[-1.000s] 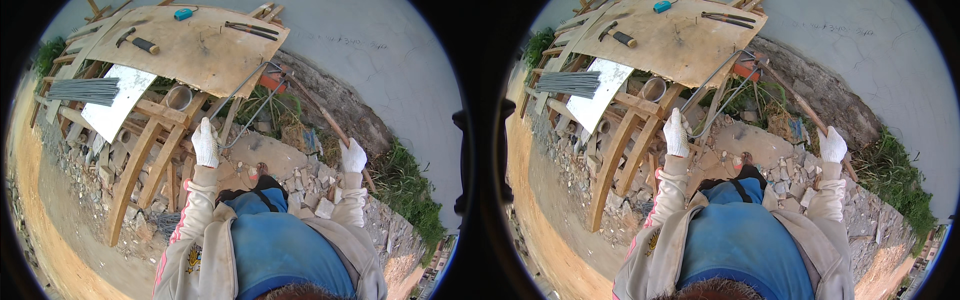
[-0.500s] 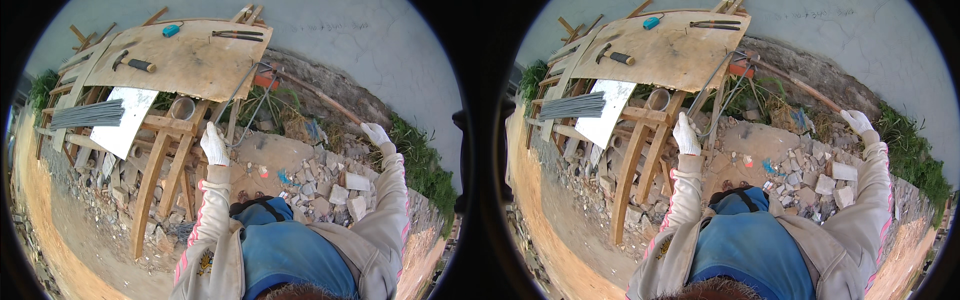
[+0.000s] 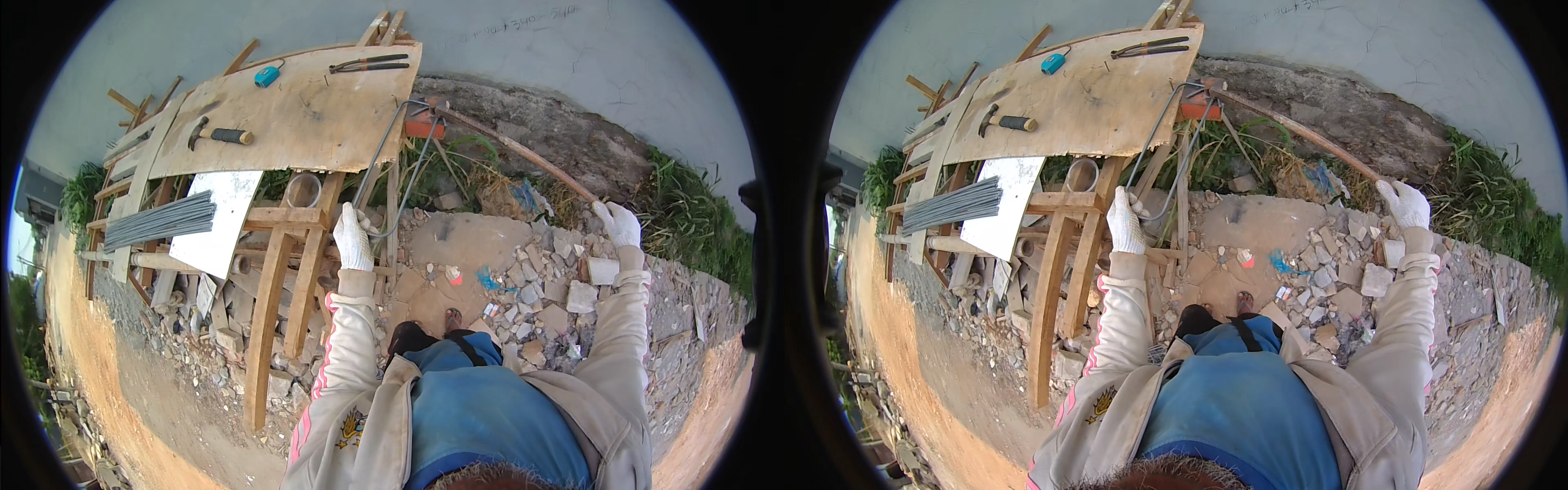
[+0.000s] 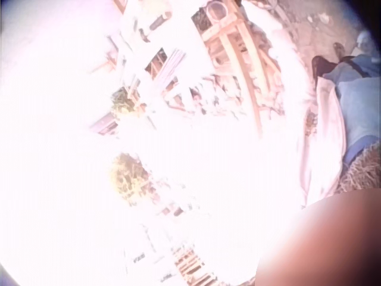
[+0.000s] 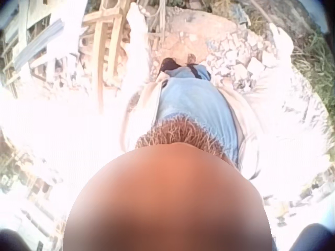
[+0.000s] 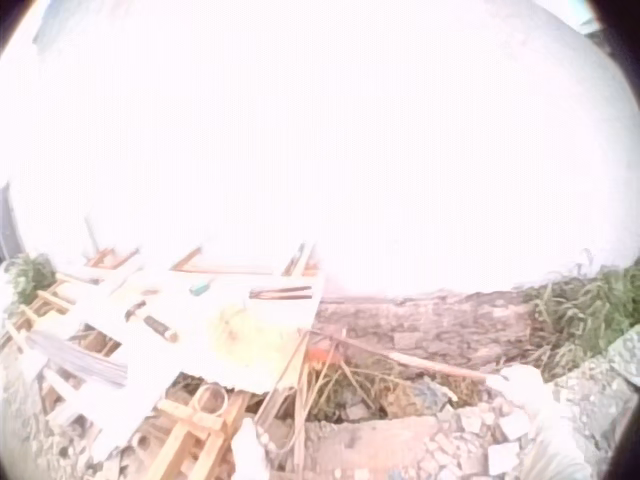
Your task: The person bends metal rods into rectangular shapes using a hammer and a wooden workbench. They repeatedly position the rods, strike them with a hammer to form corners, and place the finished pieces on the bench.
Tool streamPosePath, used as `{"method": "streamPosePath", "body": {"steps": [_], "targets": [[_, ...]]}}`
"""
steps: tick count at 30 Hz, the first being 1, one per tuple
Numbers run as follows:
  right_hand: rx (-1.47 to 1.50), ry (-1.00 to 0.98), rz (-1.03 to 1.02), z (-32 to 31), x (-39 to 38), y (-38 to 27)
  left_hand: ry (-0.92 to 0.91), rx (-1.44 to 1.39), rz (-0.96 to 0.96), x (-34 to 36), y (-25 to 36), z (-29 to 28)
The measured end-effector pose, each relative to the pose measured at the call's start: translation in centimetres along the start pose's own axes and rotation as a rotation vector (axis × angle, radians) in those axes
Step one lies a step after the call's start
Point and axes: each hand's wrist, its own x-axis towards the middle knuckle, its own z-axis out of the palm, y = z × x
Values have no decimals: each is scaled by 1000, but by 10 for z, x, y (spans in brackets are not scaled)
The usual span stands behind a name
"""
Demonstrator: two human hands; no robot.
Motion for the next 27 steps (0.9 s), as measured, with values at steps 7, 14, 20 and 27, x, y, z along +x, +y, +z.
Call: {"method": "streamPosePath", "body": {"steps": [7,14,20,27], "targets": [[-2,159,211,27,-122,-78,-70,6,-58,0,8,0],[-1,206,289,56,-216,-155,-125,20,3,11,-5,-9],[293,4,-45,17,-176,-95,-112,-12,11,13,-11,-8],[356,-88,-26,-10,-156,-72,-81,-28,62,4,-1,0]]}}
